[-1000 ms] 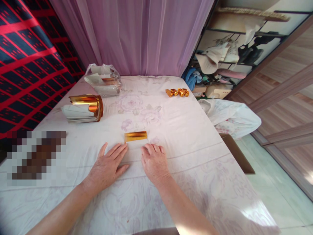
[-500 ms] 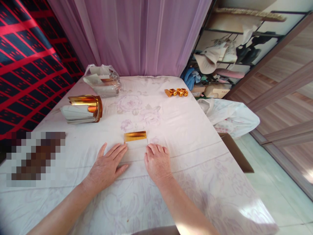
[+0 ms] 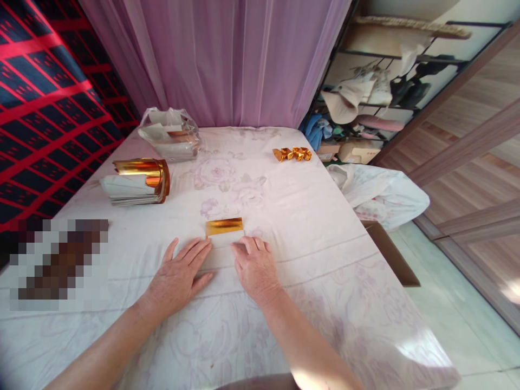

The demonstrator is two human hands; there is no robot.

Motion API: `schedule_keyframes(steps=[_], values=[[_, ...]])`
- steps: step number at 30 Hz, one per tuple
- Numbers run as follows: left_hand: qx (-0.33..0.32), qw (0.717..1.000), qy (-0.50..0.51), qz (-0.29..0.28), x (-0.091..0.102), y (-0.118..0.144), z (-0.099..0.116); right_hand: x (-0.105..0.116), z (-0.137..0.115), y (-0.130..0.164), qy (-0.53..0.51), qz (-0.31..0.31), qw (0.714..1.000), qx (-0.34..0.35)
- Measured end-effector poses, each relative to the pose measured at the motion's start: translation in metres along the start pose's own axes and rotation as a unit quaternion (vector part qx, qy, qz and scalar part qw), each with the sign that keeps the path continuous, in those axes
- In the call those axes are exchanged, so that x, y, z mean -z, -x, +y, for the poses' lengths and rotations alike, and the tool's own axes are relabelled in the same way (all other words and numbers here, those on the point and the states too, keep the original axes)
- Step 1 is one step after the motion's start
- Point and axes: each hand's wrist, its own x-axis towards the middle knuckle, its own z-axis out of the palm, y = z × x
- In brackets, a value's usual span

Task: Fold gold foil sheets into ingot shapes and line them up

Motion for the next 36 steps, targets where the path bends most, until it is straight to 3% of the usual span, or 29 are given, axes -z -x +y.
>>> schedule_keyframes(steps=[15, 23, 29, 36], values=[[0.002, 1.0, 0.009, -0.001, 0.0, 0.0, 0.0, 0.002, 0.003, 0.008, 0.059, 0.039, 0.996, -0.053], [0.006, 1.0, 0.003, -0.011, -0.001, 0.0, 0.0, 0.004, 0.013, -0.011, -0.058, 0.108, 0.99, -0.073], [0.004, 1.0, 0.004, -0.011, -0.001, 0.0, 0.0, -0.014, -0.001, -0.03, -0.151, 0.028, 0.986, -0.058], [0.002, 1.0, 0.012, -0.004, -0.002, 0.0, -0.001, -0.024, -0.007, -0.027, -0.136, 0.025, 0.985, -0.101]])
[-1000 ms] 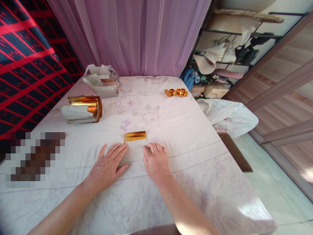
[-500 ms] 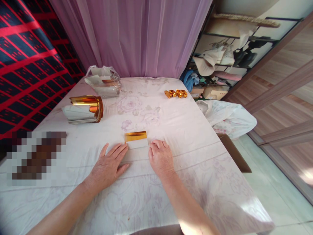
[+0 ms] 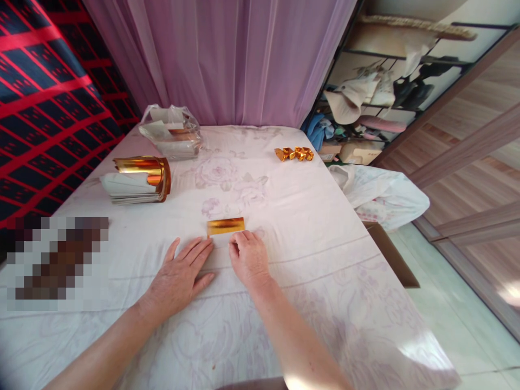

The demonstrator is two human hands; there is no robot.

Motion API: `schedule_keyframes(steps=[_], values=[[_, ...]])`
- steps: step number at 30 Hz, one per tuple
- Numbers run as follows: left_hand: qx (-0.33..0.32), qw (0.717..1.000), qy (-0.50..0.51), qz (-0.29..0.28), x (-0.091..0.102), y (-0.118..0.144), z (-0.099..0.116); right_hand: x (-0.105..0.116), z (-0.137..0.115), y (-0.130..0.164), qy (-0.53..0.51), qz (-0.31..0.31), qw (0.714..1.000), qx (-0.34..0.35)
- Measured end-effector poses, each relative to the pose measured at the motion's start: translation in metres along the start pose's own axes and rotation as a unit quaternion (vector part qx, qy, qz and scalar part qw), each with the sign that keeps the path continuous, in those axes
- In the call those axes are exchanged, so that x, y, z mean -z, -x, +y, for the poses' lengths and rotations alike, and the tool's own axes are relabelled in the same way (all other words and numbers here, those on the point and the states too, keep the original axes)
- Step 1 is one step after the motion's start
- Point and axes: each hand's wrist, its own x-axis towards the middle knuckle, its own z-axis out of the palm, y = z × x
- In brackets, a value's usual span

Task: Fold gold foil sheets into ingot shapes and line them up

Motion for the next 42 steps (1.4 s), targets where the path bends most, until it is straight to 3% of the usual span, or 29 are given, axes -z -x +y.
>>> schedule_keyframes(steps=[12, 24, 34, 42], values=[[-0.001, 1.0, 0.025, 0.005, 0.0, 0.0, 0.0, -0.005, -0.012, 0.002, 0.047, 0.024, 0.998, -0.033], [0.005, 1.0, 0.02, -0.007, 0.0, 0.001, 0.0, -0.005, -0.005, 0.002, -0.015, 0.008, 0.999, -0.044], [0.01, 1.0, 0.026, -0.007, 0.001, 0.0, 0.001, -0.005, -0.013, -0.001, 0.034, 0.009, 0.998, -0.049], [0.01, 1.0, 0.029, -0.005, 0.004, -0.001, 0.002, -0.004, -0.001, -0.001, -0.008, -0.001, 1.0, -0.029]])
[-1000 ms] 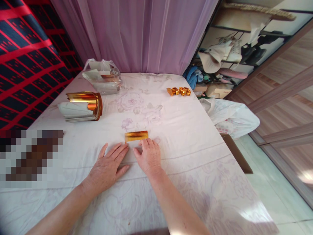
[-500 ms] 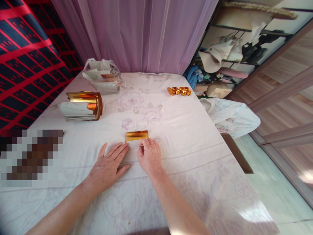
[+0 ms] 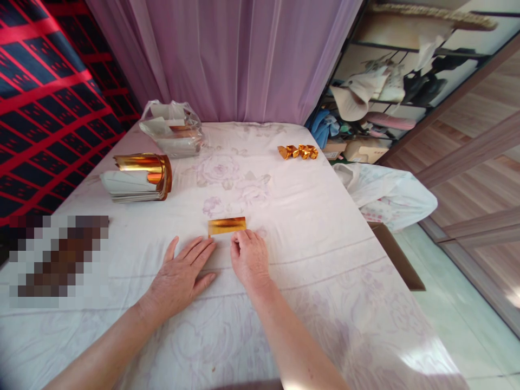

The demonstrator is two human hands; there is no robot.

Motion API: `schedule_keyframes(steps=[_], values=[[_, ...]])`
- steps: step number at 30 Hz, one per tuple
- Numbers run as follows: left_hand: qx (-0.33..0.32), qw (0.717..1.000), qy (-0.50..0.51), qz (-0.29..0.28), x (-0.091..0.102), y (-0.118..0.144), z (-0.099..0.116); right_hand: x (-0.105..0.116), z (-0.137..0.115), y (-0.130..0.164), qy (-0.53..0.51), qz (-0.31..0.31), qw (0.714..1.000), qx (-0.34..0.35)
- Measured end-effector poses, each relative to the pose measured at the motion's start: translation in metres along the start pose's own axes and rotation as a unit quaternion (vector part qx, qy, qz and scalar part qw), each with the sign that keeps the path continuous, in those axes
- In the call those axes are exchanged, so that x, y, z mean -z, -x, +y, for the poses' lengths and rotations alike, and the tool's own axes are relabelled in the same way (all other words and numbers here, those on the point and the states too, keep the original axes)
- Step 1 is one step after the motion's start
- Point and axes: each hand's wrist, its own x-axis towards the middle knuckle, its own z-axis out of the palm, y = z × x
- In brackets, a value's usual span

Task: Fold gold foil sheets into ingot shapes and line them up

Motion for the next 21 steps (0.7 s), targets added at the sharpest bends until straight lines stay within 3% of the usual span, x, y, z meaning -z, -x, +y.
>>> schedule_keyframes(steps=[11, 21], values=[[0.016, 0.999, -0.019, -0.041, 0.012, -0.017, 0.014, 0.003, 0.01, 0.003, -0.023, -0.001, 0.999, 0.035], [-0.002, 1.0, -0.017, -0.011, 0.011, -0.009, 0.004, 0.002, 0.012, 0.002, -0.031, 0.001, 0.999, 0.036]])
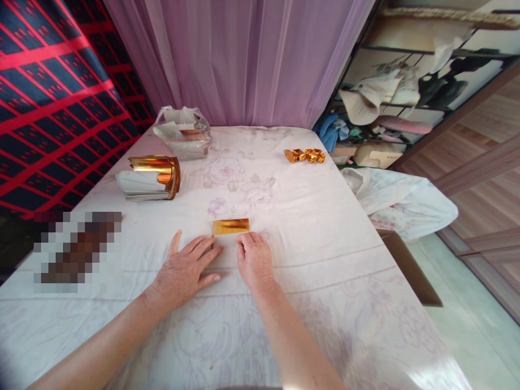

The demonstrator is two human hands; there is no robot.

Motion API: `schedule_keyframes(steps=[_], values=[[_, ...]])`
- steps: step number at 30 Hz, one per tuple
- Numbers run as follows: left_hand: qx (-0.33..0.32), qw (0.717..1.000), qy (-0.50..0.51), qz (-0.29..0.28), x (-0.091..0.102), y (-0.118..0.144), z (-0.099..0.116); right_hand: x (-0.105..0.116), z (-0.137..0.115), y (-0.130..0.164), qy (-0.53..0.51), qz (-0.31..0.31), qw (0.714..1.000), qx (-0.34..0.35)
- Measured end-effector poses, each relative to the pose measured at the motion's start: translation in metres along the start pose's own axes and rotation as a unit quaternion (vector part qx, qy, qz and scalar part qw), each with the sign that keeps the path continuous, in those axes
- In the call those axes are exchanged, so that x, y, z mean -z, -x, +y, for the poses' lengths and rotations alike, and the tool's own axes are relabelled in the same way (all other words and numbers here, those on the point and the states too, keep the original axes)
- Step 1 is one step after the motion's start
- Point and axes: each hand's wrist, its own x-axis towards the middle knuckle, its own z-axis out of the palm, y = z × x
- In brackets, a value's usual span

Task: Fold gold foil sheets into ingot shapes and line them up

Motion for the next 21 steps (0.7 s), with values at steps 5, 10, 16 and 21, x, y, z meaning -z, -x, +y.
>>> schedule_keyframes(steps=[5, 10, 16, 21], values=[[-0.005, 1.0, 0.007, 0.002, -0.003, 0.006, -0.008, 0.0, 0.0, 0.0, -0.005, 0.0, 1.0, -0.002], [-0.015, 1.0, 0.006, -0.003, -0.002, 0.006, -0.015, 0.0, 0.0, 0.0, -0.006, -0.002, 1.0, -0.001], [-0.016, 1.0, 0.007, -0.005, 0.0, 0.006, -0.017, 0.002, 0.003, 0.001, 0.004, 0.014, 1.0, 0.001], [-0.008, 1.0, 0.014, -0.003, -0.002, 0.006, -0.016, 0.008, 0.012, 0.001, 0.008, 0.026, 0.999, -0.019]])
